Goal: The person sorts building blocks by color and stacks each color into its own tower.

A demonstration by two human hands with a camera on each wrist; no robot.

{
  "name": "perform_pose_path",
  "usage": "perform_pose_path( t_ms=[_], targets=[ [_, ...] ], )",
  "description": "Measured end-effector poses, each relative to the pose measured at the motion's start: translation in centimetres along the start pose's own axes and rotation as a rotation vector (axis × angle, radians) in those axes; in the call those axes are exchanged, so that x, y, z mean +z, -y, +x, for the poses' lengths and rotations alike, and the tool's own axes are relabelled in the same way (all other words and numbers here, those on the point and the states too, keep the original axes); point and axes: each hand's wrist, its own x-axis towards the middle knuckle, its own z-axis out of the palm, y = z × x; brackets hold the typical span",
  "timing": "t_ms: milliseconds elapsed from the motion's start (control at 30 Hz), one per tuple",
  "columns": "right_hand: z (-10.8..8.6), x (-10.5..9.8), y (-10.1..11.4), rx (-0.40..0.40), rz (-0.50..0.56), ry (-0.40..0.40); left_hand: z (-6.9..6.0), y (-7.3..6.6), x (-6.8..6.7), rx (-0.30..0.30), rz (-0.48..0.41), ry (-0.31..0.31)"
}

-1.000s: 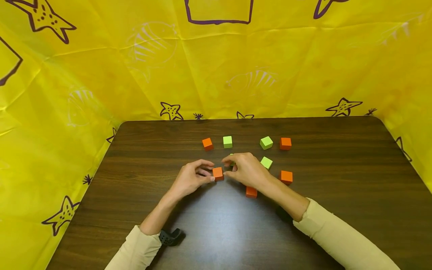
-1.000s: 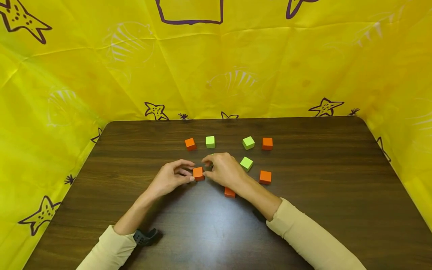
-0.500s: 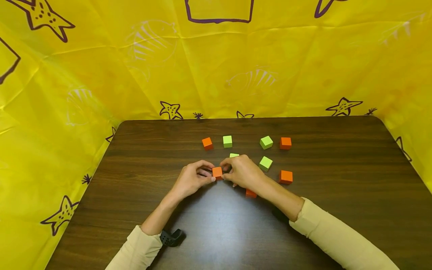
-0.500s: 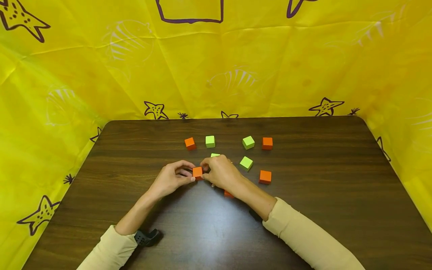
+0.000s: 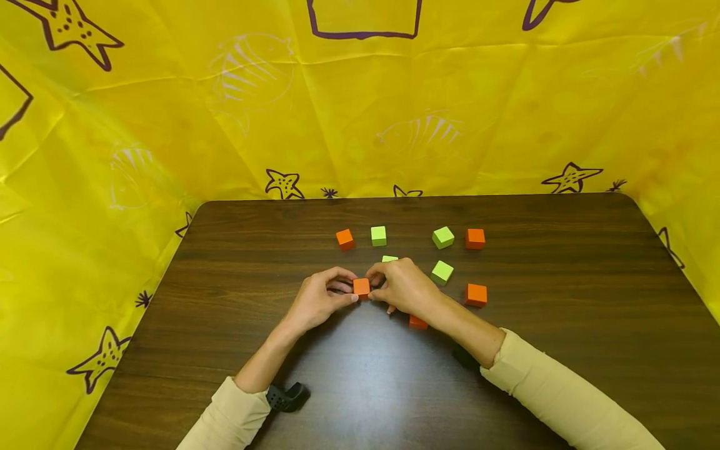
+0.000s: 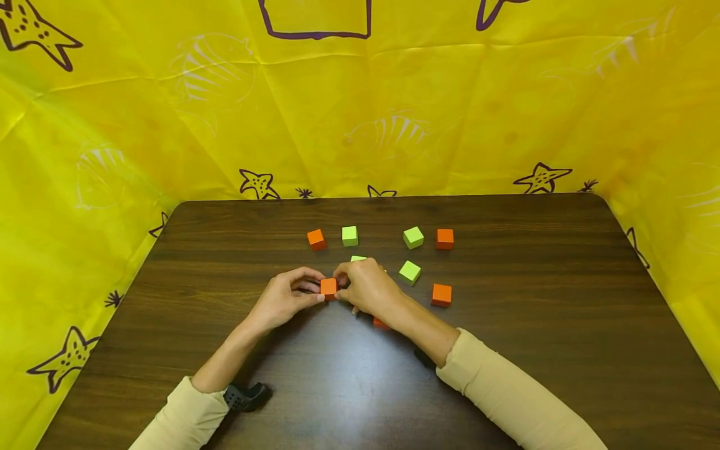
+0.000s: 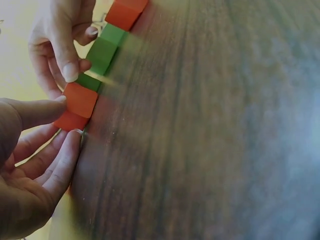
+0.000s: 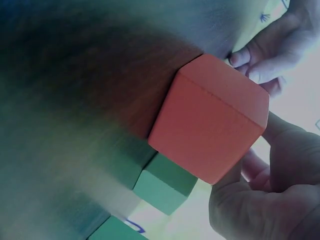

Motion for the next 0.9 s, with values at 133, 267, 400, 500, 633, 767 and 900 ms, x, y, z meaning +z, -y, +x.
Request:
perform_pose_path(
  t_ms=[133,267,400,500,633,767,900],
  targets=[
    [0.0,-0.1,0.0,-0.013,-0.020,-0.024,-0.1,0.0,0.0,0.021,-0.022,0.002],
    [0.0,-0.1,0.2,-0.009,-0.017,-0.037,-0.3,-0.2,-0.2,0.036,-0.055,-0.005],
    [0.1,-0.2,0.6,-0.017,-0.044,-0.063,-0.6,-0.8,-0.8,0.043,-0.085,-0.011],
    [0.2,-0.3,0.8,-0.042,-0.081,-0.084,-0.9,-1.2,-1.2,0.044,-0.095,-0.014],
    [0.1,-0.6,1.3,-0.058,-0.112,-0.091,-1.1,-1.5,-1.6,0.053,-0.075,-0.019],
    [0.0,-1.0,1.8,-0.051,-0.139,-0.100,-1.2,-1.8,-1.8,0.064,-0.059,-0.026],
    [0.0,-1.1,2.1,-0.052,-0.143,-0.105,-1.4,-2.1,-2.1,0.069,-0.066,-0.029]
  ],
)
